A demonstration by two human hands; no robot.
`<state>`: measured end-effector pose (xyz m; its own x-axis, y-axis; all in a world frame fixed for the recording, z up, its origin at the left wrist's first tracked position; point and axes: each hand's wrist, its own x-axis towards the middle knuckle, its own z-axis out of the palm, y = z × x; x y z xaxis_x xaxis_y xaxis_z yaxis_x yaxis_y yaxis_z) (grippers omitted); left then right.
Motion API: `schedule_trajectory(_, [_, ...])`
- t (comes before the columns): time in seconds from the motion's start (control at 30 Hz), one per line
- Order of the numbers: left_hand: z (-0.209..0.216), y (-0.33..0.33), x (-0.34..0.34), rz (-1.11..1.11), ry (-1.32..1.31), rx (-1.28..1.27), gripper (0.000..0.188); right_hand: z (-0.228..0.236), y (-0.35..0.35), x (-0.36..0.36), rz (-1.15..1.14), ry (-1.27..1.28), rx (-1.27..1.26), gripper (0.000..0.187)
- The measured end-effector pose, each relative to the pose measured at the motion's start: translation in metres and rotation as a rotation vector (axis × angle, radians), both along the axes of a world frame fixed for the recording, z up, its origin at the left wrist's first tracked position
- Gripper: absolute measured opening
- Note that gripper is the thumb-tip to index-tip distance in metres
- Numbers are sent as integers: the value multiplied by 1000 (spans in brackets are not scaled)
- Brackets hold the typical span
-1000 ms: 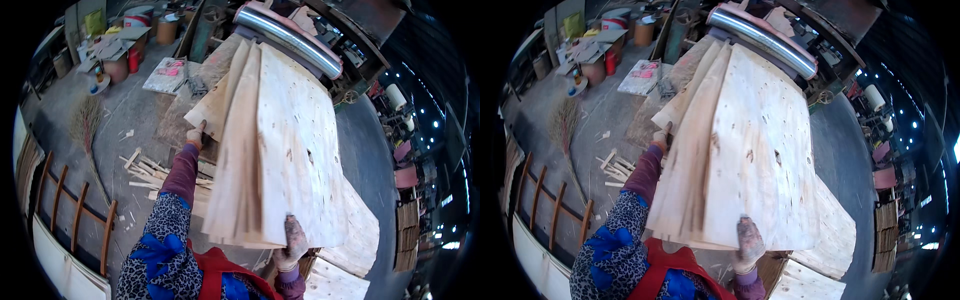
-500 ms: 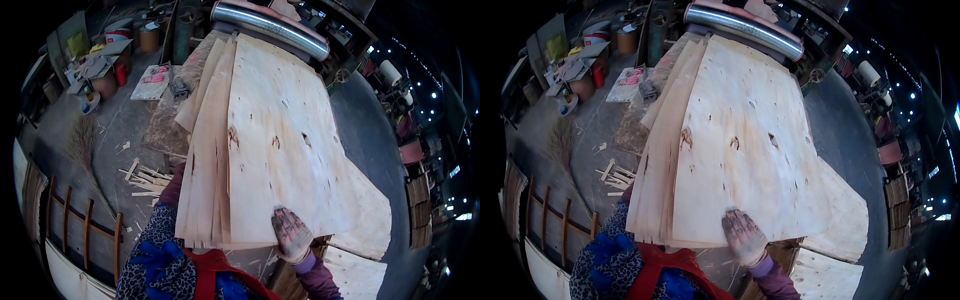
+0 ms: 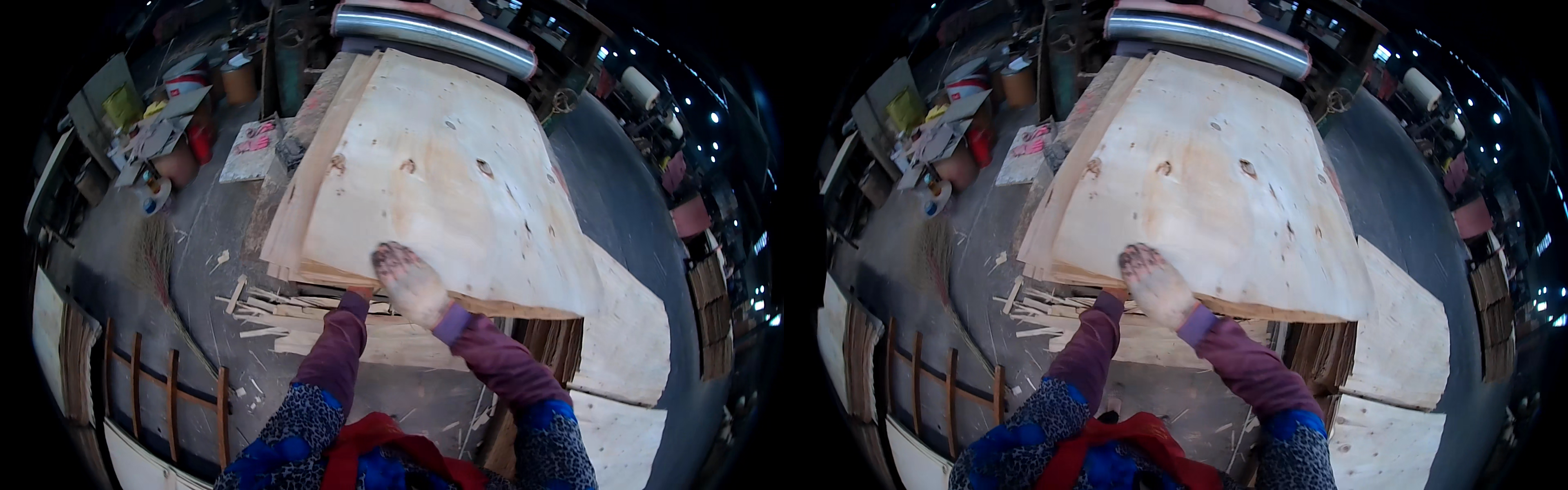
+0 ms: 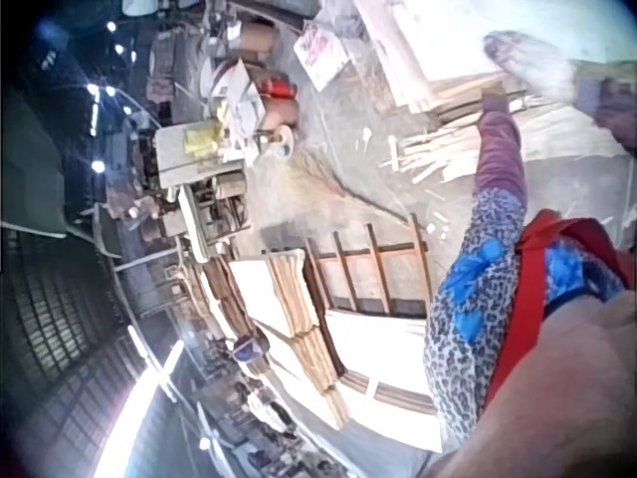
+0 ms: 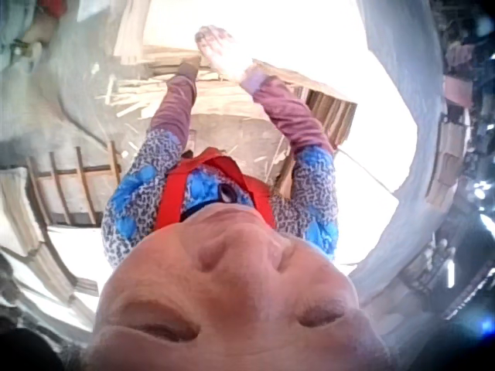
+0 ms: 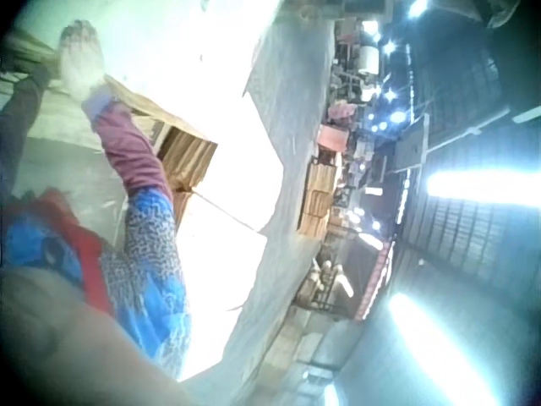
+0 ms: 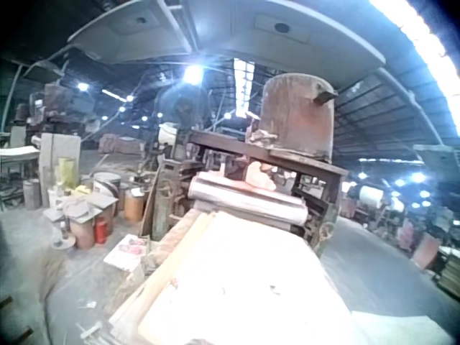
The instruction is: The person feeds wood veneer sheets into a roller machine by hand, stacking and aligning multiple layers.
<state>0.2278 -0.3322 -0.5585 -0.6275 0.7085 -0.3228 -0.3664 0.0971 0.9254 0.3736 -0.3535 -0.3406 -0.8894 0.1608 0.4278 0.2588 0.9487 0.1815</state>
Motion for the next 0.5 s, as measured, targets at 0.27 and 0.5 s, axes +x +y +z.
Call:
schedule_trajectory(0.27, [-25, -51, -28, -112, 93, 4, 35, -89, -12, -61, -60, 34, -207, 44])
schedule_trajectory(0.5, [-50, -234, -1, -350, -460, -247, 36, -114, -110, 97, -403, 160, -644, 49])
